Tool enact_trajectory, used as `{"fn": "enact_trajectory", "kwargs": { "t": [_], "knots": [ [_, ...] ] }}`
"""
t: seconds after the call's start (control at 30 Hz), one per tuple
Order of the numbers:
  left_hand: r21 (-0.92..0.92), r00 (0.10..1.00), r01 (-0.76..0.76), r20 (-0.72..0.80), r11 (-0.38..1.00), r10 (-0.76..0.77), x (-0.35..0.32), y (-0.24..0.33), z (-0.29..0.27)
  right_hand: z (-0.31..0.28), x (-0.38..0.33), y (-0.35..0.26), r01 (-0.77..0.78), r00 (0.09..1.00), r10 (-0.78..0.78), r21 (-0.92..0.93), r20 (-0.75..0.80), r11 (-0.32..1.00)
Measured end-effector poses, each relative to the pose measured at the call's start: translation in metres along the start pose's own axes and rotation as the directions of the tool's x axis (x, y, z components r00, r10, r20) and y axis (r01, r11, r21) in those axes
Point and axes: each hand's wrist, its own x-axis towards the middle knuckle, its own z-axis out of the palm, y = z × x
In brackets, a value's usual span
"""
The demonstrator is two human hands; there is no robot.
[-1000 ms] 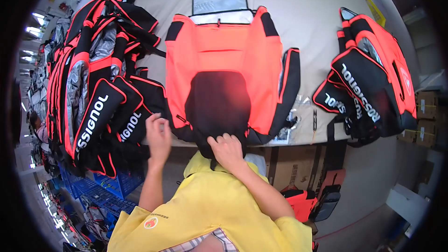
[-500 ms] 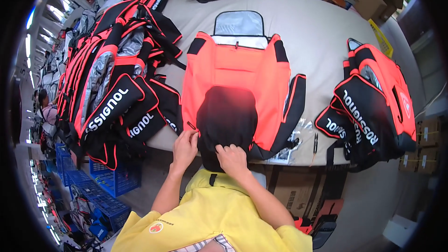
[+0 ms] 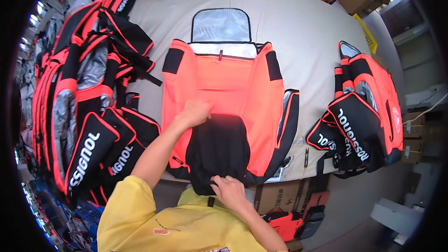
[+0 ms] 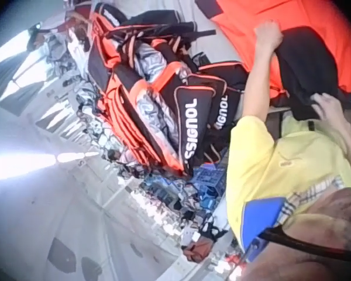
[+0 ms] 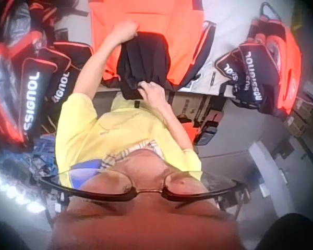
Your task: Checking and packing ski backpacks at a workstation.
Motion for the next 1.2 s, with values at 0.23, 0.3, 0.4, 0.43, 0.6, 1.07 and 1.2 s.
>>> {"fn": "enact_trajectory", "kwargs": {
  "t": [0.23,0.3,0.4,0.43,0.6,1.07,1.2],
  "knots": [
    [-0.314,0.943,-0.227,-0.306,0.922,0.128,-0.026,0.021,-0.053,-0.020,0.140,0.014,-0.148,0.950,0.155,-0.047,0.272,0.988],
    [-0.330,0.914,-0.329,-0.348,0.885,0.210,-0.024,0.046,-0.077,0.015,0.203,0.106,0.352,0.936,-0.346,0.123,-0.069,0.928],
    [-0.249,0.898,-0.291,-0.403,0.924,0.175,-0.040,0.047,-0.074,0.009,0.228,0.105,0.195,0.972,-0.189,-0.028,0.141,0.980],
    [-0.217,0.874,-0.254,-0.468,0.942,0.128,-0.043,0.041,-0.073,0.007,0.233,0.104,0.107,0.973,-0.080,-0.117,0.214,0.987],
    [-0.260,0.793,-0.131,-0.607,0.957,-0.056,-0.093,0.043,-0.045,-0.002,0.271,0.078,-0.158,0.814,0.445,-0.594,0.373,0.789],
    [0.102,0.829,-0.031,-0.553,0.994,0.082,-0.118,0.088,0.076,-0.018,0.281,0.136,-0.191,0.837,0.410,-0.509,0.363,0.840],
    [-0.254,0.996,-0.030,-0.094,0.967,0.006,-0.135,0.100,0.060,-0.003,0.145,0.085,0.160,0.956,-0.196,-0.170,-0.220,0.972]
  ]
}}
